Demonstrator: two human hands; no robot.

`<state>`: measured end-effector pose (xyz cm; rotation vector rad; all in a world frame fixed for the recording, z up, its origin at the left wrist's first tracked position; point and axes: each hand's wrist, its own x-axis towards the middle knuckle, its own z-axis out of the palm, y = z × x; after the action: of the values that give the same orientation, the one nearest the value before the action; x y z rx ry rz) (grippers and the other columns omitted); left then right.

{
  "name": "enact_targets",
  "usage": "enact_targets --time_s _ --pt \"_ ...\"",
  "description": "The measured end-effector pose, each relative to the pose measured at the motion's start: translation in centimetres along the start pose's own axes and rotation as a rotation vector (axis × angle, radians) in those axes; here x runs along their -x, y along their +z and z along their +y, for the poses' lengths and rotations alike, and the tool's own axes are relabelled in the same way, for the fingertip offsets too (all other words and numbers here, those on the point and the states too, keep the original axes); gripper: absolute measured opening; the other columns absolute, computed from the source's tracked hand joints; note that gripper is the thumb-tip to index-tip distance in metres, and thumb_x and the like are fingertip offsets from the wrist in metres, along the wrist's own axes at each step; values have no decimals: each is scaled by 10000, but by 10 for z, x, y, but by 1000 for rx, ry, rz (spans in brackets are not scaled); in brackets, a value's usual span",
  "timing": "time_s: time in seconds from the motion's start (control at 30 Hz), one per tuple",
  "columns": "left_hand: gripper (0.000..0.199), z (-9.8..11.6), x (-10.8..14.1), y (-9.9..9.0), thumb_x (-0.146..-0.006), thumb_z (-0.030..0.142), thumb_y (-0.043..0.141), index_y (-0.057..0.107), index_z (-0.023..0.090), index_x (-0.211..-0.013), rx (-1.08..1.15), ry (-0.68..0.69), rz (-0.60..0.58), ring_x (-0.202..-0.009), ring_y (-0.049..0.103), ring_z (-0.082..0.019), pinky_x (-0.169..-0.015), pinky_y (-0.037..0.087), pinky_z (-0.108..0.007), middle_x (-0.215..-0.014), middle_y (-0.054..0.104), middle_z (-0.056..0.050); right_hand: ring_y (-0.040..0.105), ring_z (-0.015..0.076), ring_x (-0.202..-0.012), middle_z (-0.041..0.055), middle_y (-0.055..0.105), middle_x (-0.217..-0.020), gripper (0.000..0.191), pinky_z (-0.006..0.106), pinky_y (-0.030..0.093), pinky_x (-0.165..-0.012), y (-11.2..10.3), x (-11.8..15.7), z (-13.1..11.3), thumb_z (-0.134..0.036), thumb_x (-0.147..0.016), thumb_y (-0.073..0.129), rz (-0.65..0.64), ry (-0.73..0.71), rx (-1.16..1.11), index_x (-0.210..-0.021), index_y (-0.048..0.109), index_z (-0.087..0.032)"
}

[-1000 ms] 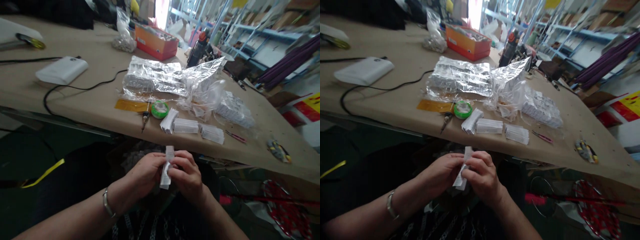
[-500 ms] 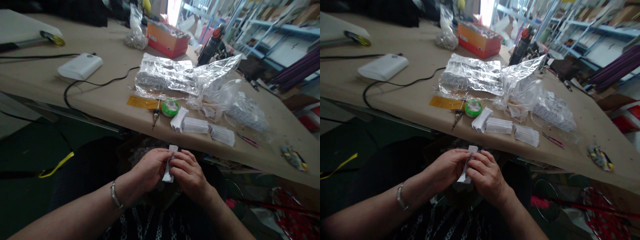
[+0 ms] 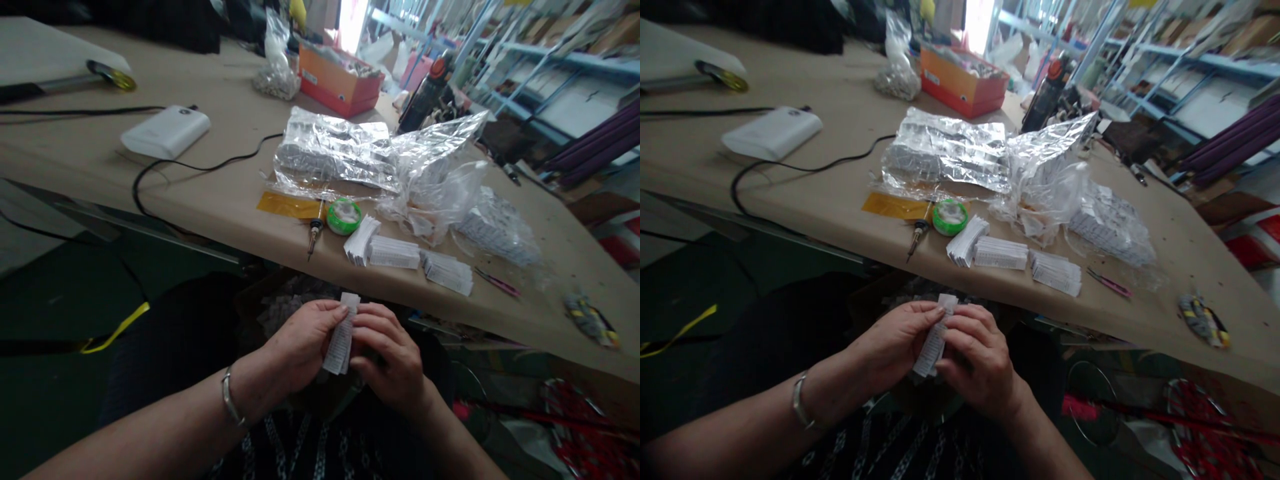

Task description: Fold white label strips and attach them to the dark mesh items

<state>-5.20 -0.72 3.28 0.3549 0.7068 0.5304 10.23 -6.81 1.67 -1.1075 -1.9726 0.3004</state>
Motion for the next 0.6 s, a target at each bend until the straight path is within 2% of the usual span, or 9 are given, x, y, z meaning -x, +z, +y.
enact_targets --time_s 0.07,0.1,0.17,0.23,0.37,0.5,0.6 --pt "132 2 4 3 -832 178 545 633 88 -794 -58 -56 6 -500 590 -131 -504 487 -250 -668 642 -72 560 235 -1055 83 615 -1047 165 406 455 -928 -1 -1 4 -270 -861 584 154 224 -191 -1008 597 -196" --pt "146 3 6 4 -843 194 534 628 90 -803 -88 -80 2 -504 597 -136 -517 497 -263 -679 645 -76 583 212 -985 68 614 -1008 155 362 482 -871 -1 -2 8 -269 -857 585 176 357 -308 -995 593 -200" --pt "156 2 8 5 -846 222 539 626 93 -832 -130 -111 -12 -516 604 -138 -533 501 -269 -702 648 -79 594 156 -807 28 610 -891 172 268 498 -727 1 -6 15 -292 -827 621 101 595 -559 -966 588 -196" --pt "165 0 9 5 -836 243 559 627 94 -847 -150 -116 -23 -515 600 -133 -534 494 -260 -697 643 -74 548 115 -672 -8 583 -772 186 211 461 -622 5 -9 20 -317 -784 665 -3 739 -754 -883 590 -178" --pt "185 -5 7 0 -819 258 580 634 81 -820 -161 -117 -57 -510 591 -125 -533 493 -257 -682 636 -71 441 79 -562 -38 516 -650 222 183 382 -550 13 -13 19 -329 -754 685 32 850 -846 -720 547 -158" --pt "198 -9 4 -10 -787 270 630 638 74 -818 -129 -164 -179 -540 610 -132 -561 512 -267 -713 646 -79 395 73 -553 -45 487 -629 208 182 346 -542 16 -12 13 -311 -761 663 41 897 -833 -703 533 -160" --pt "192 -11 3 -17 -775 271 645 626 80 -774 -101 -204 -214 -543 618 -137 -553 514 -261 -689 637 -66 402 76 -566 -43 488 -636 206 183 349 -555 17 -11 11 -308 -763 664 33 901 -789 -704 532 -162"
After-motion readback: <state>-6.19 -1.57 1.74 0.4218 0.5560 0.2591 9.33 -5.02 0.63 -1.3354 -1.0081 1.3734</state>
